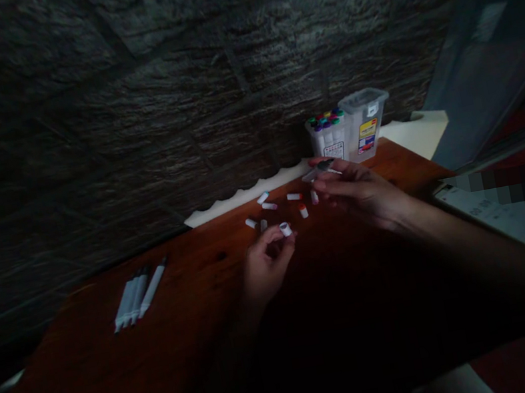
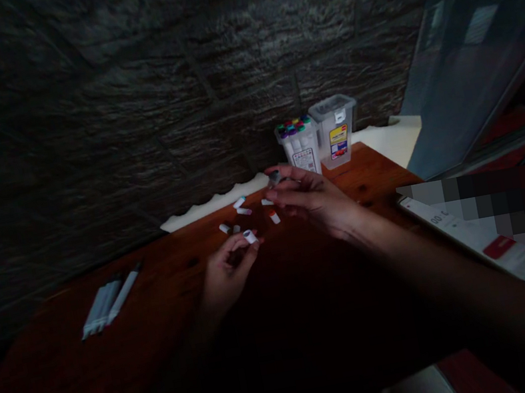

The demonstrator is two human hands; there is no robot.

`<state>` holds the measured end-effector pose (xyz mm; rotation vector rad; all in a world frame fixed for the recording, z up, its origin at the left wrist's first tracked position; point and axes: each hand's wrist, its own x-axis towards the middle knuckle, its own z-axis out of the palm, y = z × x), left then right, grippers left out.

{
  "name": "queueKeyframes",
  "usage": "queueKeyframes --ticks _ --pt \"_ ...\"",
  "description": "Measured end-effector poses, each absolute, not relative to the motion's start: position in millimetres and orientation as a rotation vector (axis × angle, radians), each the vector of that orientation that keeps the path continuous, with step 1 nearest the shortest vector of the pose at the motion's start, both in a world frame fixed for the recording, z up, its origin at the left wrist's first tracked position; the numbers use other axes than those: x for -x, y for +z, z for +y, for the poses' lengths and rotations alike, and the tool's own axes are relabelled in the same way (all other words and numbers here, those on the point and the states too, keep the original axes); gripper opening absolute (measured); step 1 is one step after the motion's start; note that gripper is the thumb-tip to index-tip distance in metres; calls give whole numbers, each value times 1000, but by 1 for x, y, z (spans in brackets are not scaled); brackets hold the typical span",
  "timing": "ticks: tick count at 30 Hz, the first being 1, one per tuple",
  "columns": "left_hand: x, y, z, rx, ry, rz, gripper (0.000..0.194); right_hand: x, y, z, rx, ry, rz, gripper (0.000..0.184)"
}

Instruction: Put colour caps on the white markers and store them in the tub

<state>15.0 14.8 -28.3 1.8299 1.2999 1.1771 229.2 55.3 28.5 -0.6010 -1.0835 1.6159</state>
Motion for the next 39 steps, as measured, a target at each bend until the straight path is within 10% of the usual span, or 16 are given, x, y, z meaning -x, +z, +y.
queueKeyframes --ticks 39 --pt "-16 -27 7 -2165 1082 1523 15 -219 12 42 702 906 -1983 16"
